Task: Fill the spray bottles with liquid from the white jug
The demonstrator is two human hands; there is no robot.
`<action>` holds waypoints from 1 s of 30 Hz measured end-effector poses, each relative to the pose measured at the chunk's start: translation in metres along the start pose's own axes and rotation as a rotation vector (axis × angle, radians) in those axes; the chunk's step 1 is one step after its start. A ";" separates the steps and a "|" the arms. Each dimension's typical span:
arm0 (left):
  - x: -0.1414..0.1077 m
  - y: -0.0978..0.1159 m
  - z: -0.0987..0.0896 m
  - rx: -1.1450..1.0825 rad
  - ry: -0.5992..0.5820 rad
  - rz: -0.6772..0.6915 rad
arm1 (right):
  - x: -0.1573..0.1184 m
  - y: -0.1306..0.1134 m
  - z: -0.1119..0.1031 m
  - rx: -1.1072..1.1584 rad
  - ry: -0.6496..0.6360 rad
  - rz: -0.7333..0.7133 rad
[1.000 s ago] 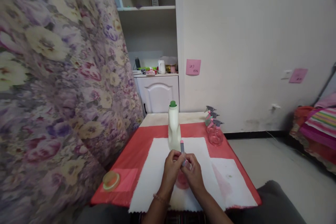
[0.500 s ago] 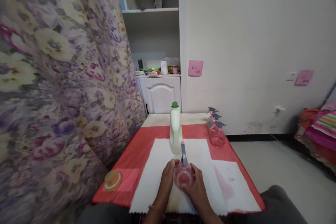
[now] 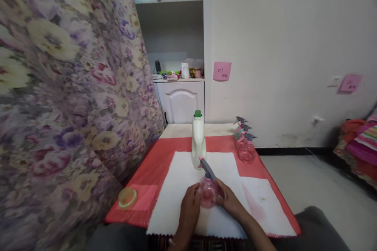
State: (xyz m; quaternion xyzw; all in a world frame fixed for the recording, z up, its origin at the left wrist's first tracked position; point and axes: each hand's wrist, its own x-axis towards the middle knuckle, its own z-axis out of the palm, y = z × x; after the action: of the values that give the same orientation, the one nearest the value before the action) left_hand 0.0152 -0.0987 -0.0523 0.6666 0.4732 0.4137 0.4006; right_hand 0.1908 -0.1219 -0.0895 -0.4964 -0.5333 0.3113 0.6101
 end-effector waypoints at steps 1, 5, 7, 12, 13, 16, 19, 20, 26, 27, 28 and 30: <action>-0.005 -0.001 0.001 0.029 0.008 0.020 | 0.003 -0.002 -0.003 0.024 -0.031 0.000; -0.027 0.000 0.005 0.046 -0.010 0.075 | 0.009 -0.004 -0.009 0.069 0.010 0.005; -0.033 -0.002 0.004 0.042 -0.038 0.084 | 0.007 -0.002 -0.009 0.049 0.081 0.019; -0.024 -0.016 -0.003 0.048 0.036 0.058 | -0.010 0.000 -0.008 0.000 0.127 0.054; -0.019 -0.019 -0.004 0.042 0.044 0.048 | -0.014 0.000 -0.007 -0.010 0.110 0.056; -0.006 -0.024 -0.003 0.019 0.008 0.031 | -0.021 0.001 -0.001 -0.045 0.076 0.062; 0.003 -0.026 0.000 0.017 -0.030 0.025 | -0.021 0.002 0.007 -0.106 0.104 0.062; 0.004 -0.027 0.002 0.024 -0.040 0.022 | -0.020 0.002 0.010 -0.133 0.118 0.063; 0.005 -0.034 0.006 0.111 -0.053 0.030 | -0.014 -0.003 0.023 -0.199 0.140 0.091; 0.004 -0.034 0.007 0.123 -0.044 0.039 | -0.014 -0.003 0.025 -0.195 0.148 0.086; 0.003 -0.034 0.007 0.131 -0.039 0.046 | -0.015 -0.002 0.026 -0.189 0.157 0.080; 0.002 -0.033 0.008 0.137 -0.041 0.056 | -0.015 0.000 0.029 -0.178 0.172 0.074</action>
State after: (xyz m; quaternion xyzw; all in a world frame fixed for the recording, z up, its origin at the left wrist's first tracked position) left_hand 0.0136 -0.0905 -0.0851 0.7138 0.4733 0.3778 0.3517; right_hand 0.1599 -0.1275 -0.0958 -0.5927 -0.4861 0.2413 0.5951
